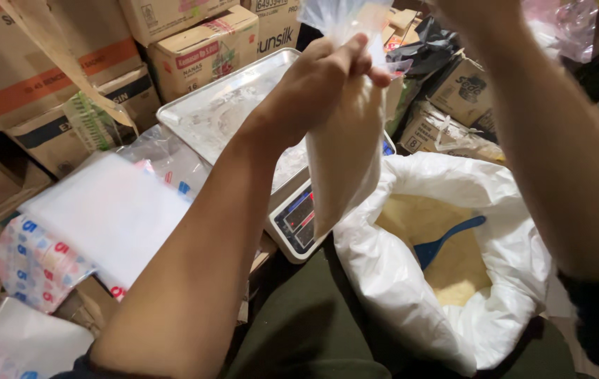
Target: The person scoops a yellow powder from a large sack into small plastic bags using a blue scoop. They place each filled bag on a digital scale to check the weight, then tie the bag closed and set it aside. The process repeats for multiple bags.
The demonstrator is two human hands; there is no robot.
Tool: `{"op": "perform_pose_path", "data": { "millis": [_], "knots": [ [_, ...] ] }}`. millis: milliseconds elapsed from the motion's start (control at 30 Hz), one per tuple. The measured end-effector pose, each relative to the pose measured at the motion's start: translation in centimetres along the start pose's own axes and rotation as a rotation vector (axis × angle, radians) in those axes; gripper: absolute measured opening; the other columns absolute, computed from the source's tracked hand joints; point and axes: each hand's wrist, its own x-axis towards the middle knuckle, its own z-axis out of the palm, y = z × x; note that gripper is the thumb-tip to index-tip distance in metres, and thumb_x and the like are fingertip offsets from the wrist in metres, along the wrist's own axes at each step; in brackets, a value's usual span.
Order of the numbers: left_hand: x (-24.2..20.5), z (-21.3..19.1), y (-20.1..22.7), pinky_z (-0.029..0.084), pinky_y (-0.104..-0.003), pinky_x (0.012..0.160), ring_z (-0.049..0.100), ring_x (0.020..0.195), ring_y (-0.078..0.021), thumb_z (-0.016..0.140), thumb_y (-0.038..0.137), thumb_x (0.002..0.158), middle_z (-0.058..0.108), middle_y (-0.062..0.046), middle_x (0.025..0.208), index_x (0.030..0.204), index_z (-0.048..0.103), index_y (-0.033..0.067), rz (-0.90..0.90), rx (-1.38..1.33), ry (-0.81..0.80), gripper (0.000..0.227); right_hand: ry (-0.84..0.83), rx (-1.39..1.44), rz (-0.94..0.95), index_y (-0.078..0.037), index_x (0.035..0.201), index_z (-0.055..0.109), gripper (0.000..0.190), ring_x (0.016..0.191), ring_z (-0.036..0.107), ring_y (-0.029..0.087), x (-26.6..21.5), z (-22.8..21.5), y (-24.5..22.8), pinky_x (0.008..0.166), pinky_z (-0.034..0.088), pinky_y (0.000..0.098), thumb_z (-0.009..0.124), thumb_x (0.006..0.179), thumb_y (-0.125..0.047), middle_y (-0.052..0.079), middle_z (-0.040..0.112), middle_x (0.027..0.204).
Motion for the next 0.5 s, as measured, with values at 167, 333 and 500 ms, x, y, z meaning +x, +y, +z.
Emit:
{"op": "perform_pose_path", "data": {
  "millis": [167,333,500],
  "knots": [
    [-0.7,-0.4,-0.4,0.058,-0.031,0.077,0.069,0.081,-0.0171,0.045,0.028,0.105,0.074,-0.010,0.089,0.083,0.060,0.0062,-0.034,-0.065,-0.010,0.035,-0.089,0.837,0.495,-0.003,0.111,0.068,0.041,0.092,0.072,0.017,-3.5,0.6,-2.3,0.080,0.058,0.0360,0.047,0.105,-0.038,0.009,0.073,0.094],
    [-1.4,-1.0,-0.6,0.055,-0.030,0.077,0.065,0.082,-0.0162,0.047,0.020,0.100,0.069,-0.008,0.089,0.093,0.071,0.0042,0.109,0.227,-0.192,0.030,-0.361,1.501,0.454,0.003,0.116,0.063,0.050,0.091,0.069,0.016,-5.4,1.9,-2.6,0.084,0.058,0.0328,0.053,0.103,-0.044,0.009,0.073,0.104],
    [-1.8,-0.4,-0.1,0.054,-0.032,0.077,0.063,0.084,-0.0167,0.051,0.020,0.102,0.067,-0.005,0.090,0.095,0.065,0.0040,-0.130,-0.062,-0.262,0.023,-0.165,1.451,0.317,0.003,0.107,0.066,0.038,0.077,0.057,0.012,-5.6,2.5,-3.8,0.065,0.048,0.0236,0.047,0.111,-0.029,0.012,0.076,0.116]
  ]
}}
